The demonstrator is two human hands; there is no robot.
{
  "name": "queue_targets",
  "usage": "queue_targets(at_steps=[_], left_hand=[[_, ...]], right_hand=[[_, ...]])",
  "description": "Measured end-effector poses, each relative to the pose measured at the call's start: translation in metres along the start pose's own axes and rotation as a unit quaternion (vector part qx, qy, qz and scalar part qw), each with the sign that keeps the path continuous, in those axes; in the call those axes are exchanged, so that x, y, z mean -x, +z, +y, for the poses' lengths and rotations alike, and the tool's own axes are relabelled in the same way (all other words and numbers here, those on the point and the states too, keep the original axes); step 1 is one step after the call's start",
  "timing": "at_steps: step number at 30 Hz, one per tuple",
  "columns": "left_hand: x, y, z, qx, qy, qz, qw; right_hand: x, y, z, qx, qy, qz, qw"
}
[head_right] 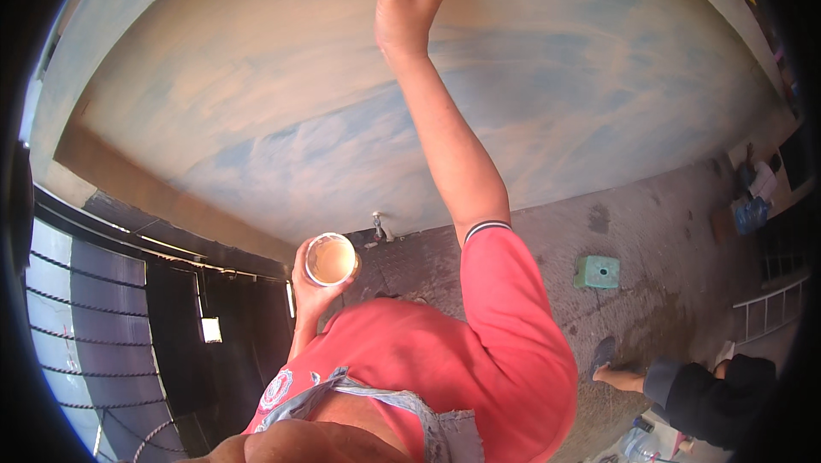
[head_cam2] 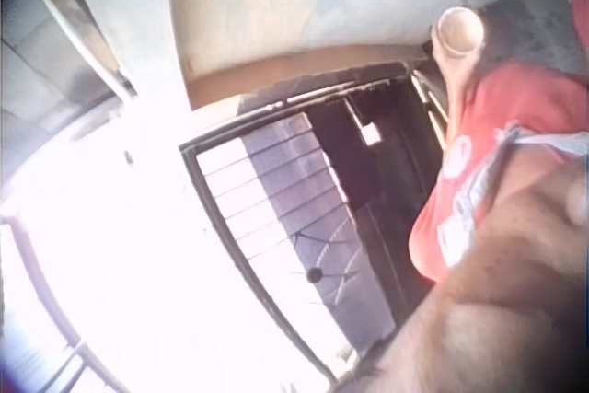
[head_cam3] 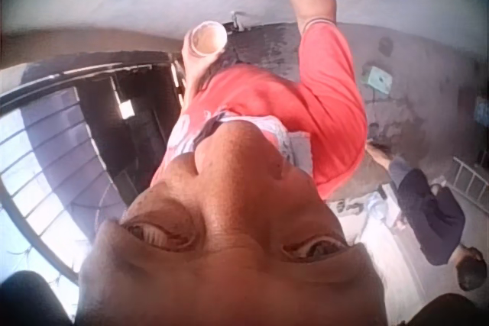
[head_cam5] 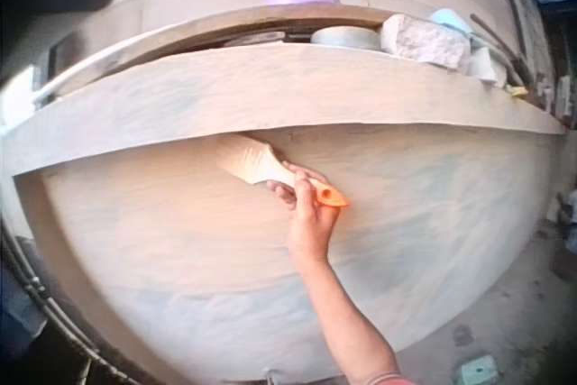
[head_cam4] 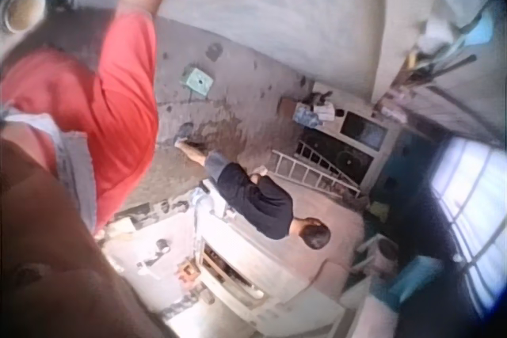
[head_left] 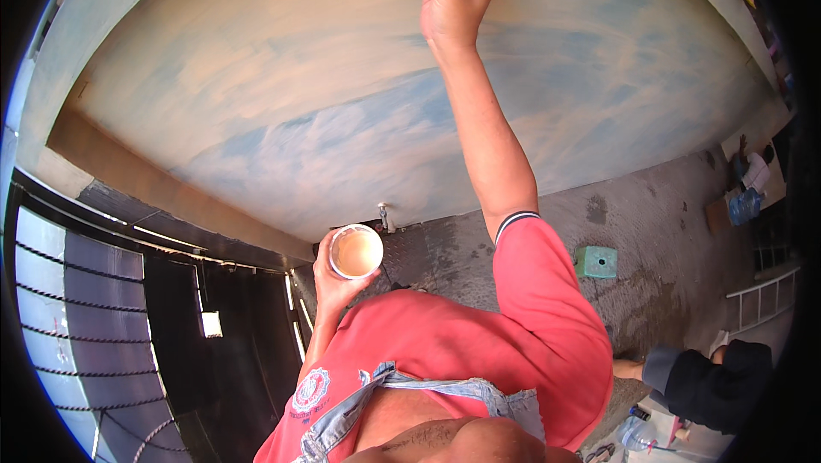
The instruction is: The person paints a ceiling using a paintbrush and a small cup of paint. They repeatedly dip the brush into the cup and apply paint in broad strokes across the ceiling surface.
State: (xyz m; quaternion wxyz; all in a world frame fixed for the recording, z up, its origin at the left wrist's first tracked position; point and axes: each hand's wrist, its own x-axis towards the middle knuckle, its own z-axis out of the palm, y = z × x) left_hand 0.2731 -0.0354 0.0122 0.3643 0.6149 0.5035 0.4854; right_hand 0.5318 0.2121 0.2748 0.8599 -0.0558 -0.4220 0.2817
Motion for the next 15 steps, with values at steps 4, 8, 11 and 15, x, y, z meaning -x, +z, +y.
queue_targets(at_steps=[4,8,11,15], left_hand=[[-0.004,-0.001,0.006,0.011,-0.002,-0.007,1.0],[-0.002,-0.006,0.008,0.014,-0.006,-0.008,1.0],[-0.004,-0.012,0.006,0.021,-0.012,-0.003,1.0],[-0.004,-0.023,0.005,0.066,-0.018,-0.006,0.998]], right_hand=[[0.019,0.034,0.011,-0.028,0.027,-0.034,0.999],[0.037,0.055,0.023,-0.033,0.023,-0.07,0.997],[0.061,0.07,0.024,-0.014,0.019,-0.092,0.996],[0.095,0.069,0.029,-0.147,0.047,-0.116,0.981]])
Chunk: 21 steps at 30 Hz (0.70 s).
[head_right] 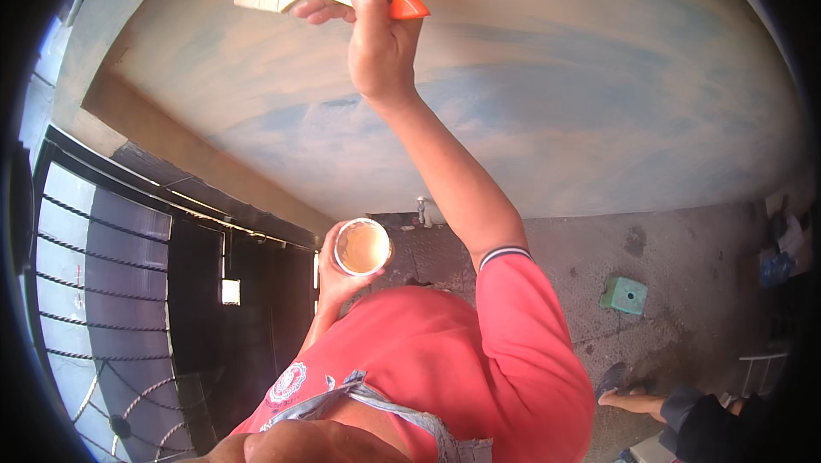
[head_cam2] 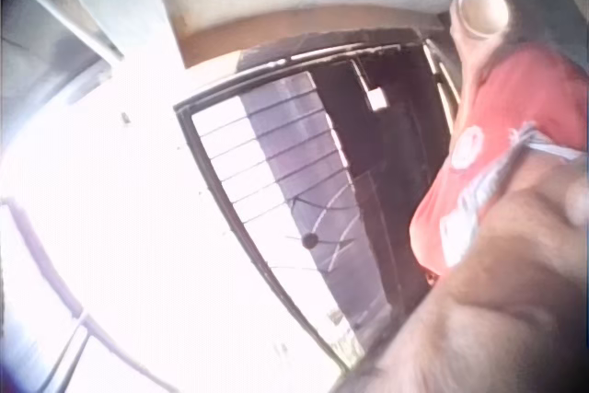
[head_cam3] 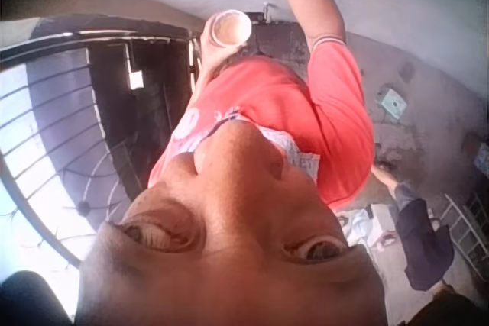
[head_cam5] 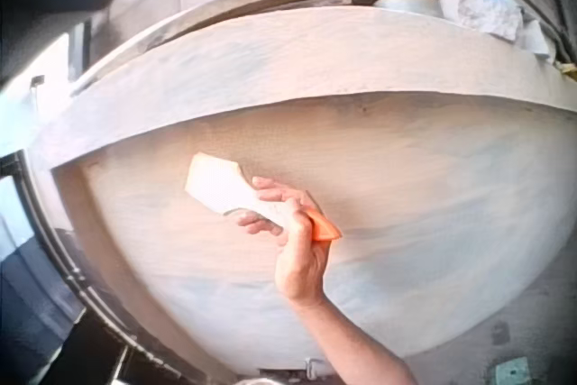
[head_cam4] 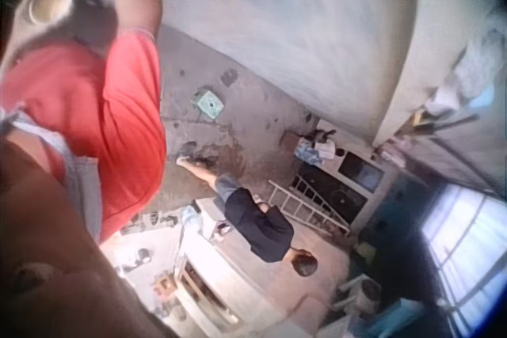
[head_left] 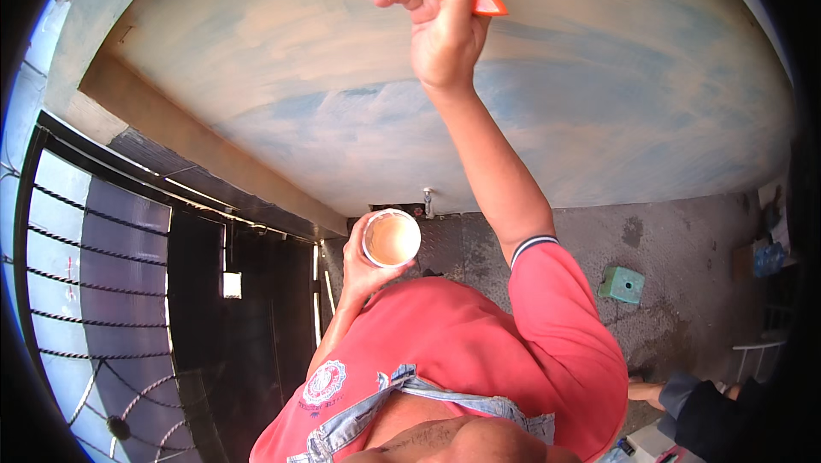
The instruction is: The person paints a ceiling using a paintbrush and a small cup of paint. They repeatedly dip the brush into the cup and apply paint in broad strokes across the ceiling surface.
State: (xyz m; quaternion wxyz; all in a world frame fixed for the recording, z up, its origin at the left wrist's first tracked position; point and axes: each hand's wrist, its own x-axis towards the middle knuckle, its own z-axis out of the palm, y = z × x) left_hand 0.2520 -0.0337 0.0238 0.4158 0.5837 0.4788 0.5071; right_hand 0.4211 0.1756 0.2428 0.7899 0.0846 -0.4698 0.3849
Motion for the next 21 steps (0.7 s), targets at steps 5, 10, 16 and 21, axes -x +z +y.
queue_targets(at_steps=[5,10,16,21], left_hand=[[0.008,-0.03,-0.001,-0.054,0.009,0.01,0.998],[0.011,-0.059,-0.007,-0.047,-0.008,0.016,0.999],[0.016,-0.09,-0.021,-0.058,-0.005,0.043,0.997],[0.015,-0.102,-0.025,-0.059,0.0,0.038,0.998]], right_hand=[[0.003,0.016,0.005,0.063,-0.005,-0.011,0.998],[-0.014,0.03,0.004,0.278,-0.239,-0.149,0.918],[-0.004,0.063,0.015,0.418,-0.23,-0.279,0.833],[-0.012,0.066,0.034,0.535,-0.278,-0.321,0.73]])
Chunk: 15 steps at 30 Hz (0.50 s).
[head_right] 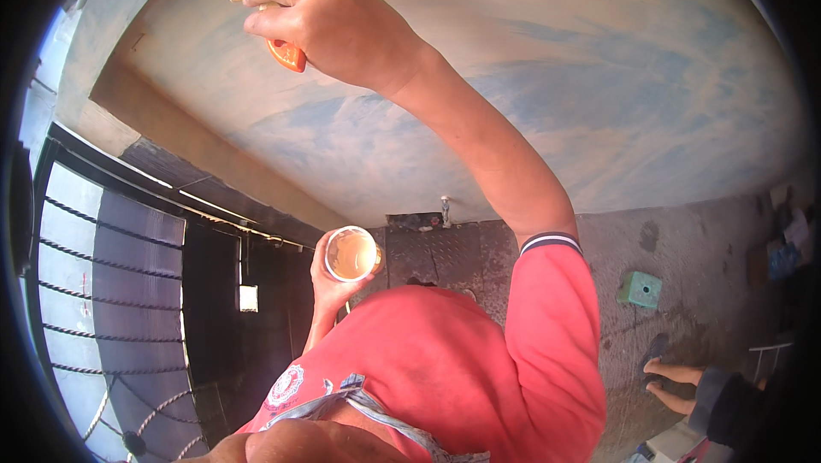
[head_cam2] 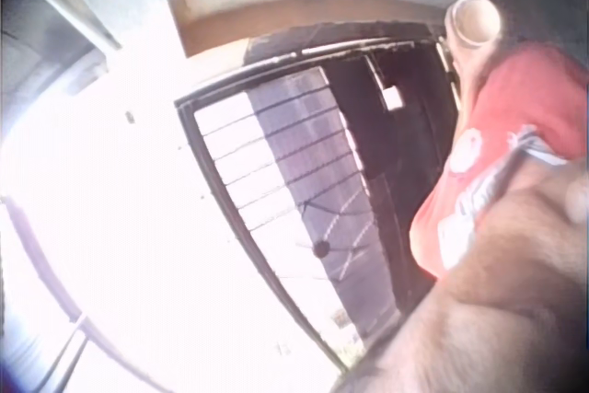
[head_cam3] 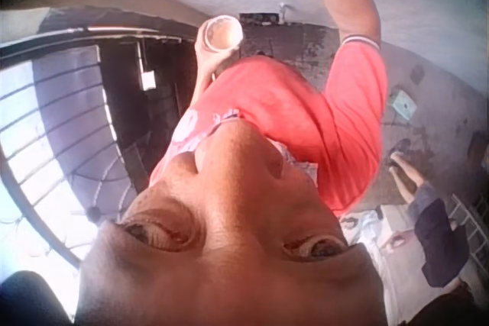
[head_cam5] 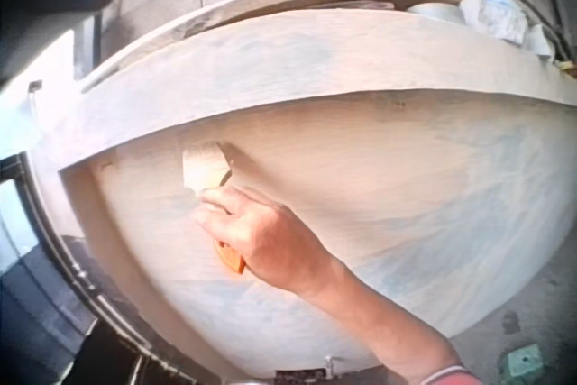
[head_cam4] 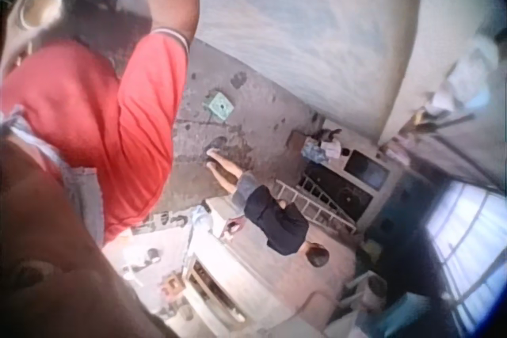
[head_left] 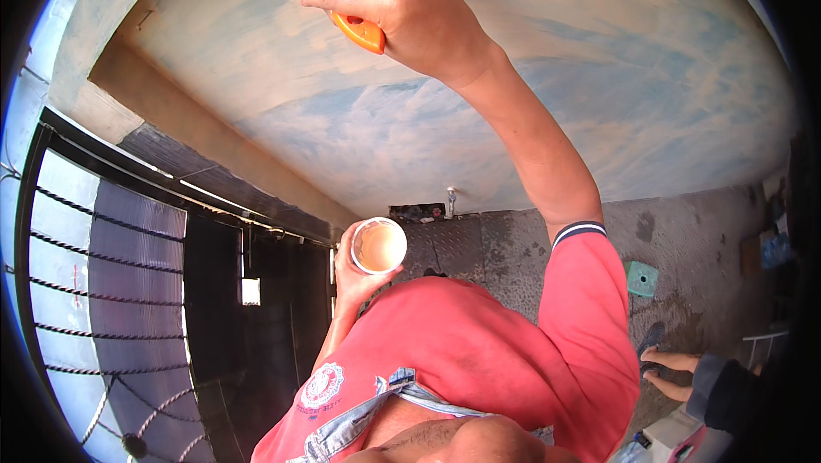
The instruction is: The person paints a ceiling using a paintbrush and a small cup of paint. They repeatedly dip the brush into the cup and apply paint in broad strokes across the ceiling surface.
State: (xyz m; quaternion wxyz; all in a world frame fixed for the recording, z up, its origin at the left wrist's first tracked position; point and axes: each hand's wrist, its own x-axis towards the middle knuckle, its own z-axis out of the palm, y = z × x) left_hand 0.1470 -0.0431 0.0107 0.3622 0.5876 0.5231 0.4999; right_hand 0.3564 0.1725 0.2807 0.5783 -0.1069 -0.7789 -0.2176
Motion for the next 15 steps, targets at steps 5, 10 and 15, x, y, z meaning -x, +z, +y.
queue_targets(at_steps=[5,10,15], left_hand=[[0.001,-0.006,-0.005,-0.011,0.019,0.013,1.0],[0.001,-0.009,-0.005,0.023,0.004,-0.004,1.0],[-0.002,-0.009,-0.003,0.023,0.006,-0.027,0.999]], right_hand=[[-0.003,-0.009,0.011,0.025,-0.005,0.003,1.0],[-0.008,-0.03,0.011,0.054,-0.01,0.012,0.998],[-0.005,-0.037,0.029,0.082,-0.032,0.009,0.996]])
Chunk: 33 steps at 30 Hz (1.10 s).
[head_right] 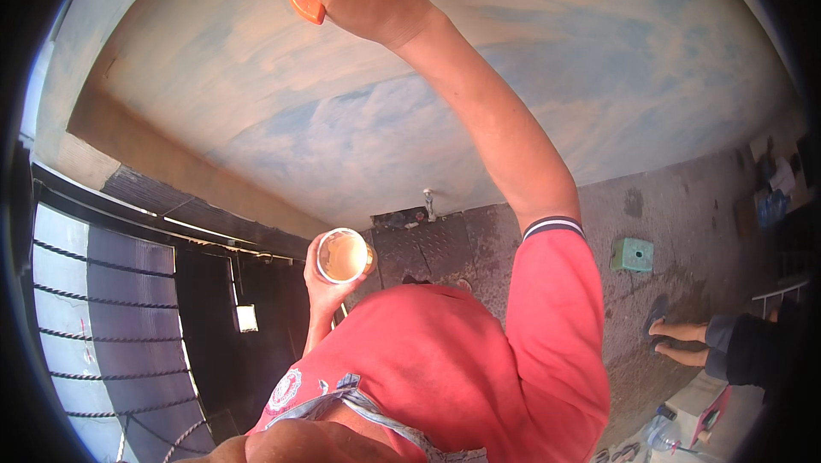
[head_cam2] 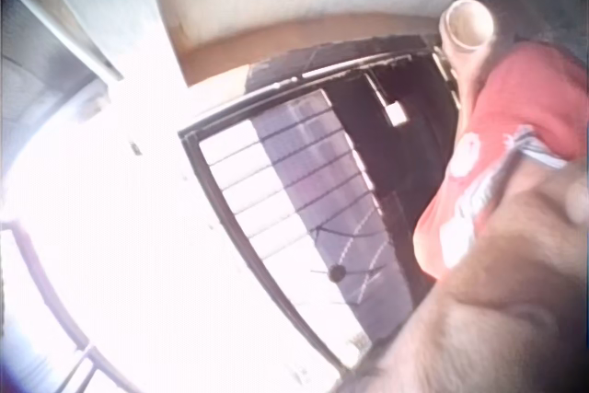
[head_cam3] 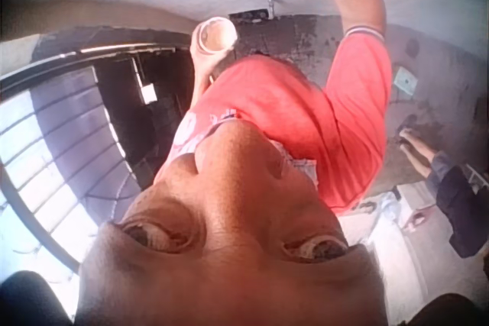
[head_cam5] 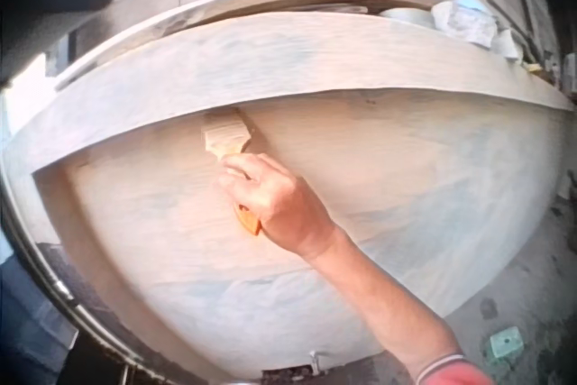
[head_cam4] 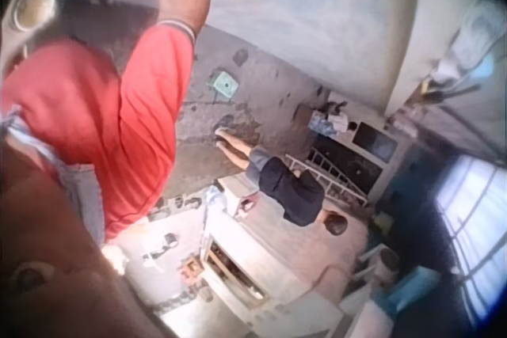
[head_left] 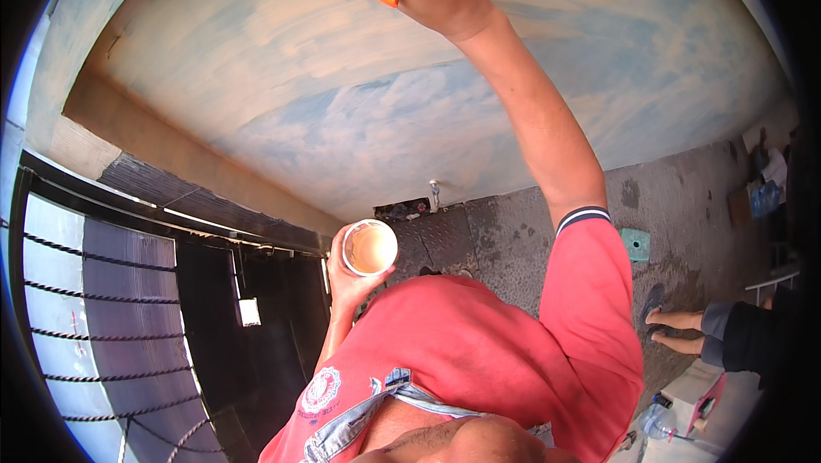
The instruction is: The person paints a ceiling using a paintbrush and a small cup of paint. They repeatedly dip the brush into the cup and apply paint in broad strokes across the ceiling surface.
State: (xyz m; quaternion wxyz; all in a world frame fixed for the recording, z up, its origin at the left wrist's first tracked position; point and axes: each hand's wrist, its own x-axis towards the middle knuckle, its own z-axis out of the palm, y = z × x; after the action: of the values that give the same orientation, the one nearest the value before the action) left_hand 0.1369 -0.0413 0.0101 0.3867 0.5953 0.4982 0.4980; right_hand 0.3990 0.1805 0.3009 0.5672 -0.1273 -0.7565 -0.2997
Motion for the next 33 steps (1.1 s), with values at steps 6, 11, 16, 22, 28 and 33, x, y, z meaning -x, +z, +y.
queue_targets(at_steps=[6,11,16,22,28,33], left_hand=[[-0.002,0.002,0.002,0.009,0.002,-0.005,1.0],[-0.005,0.005,0.001,0.024,0.008,-0.013,1.0],[-0.005,0.006,0.002,0.024,0.012,-0.012,1.0],[-0.006,0.008,-0.001,0.025,0.008,-0.02,0.999],[-0.009,0.009,-0.001,0.03,0.014,-0.029,0.999],[-0.011,0.008,-0.003,0.028,0.021,-0.036,0.999]], right_hand=[[-0.001,-0.013,0.006,0.023,0.009,-0.009,1.0],[0.002,-0.032,0.01,0.045,0.035,-0.026,0.998],[0.003,-0.049,0.013,0.071,0.045,-0.026,0.996],[0.004,-0.07,0.016,0.096,0.07,-0.034,0.992],[0.009,-0.094,0.02,0.116,0.097,-0.052,0.987],[0.01,-0.115,0.025,0.12,0.118,-0.061,0.984]])
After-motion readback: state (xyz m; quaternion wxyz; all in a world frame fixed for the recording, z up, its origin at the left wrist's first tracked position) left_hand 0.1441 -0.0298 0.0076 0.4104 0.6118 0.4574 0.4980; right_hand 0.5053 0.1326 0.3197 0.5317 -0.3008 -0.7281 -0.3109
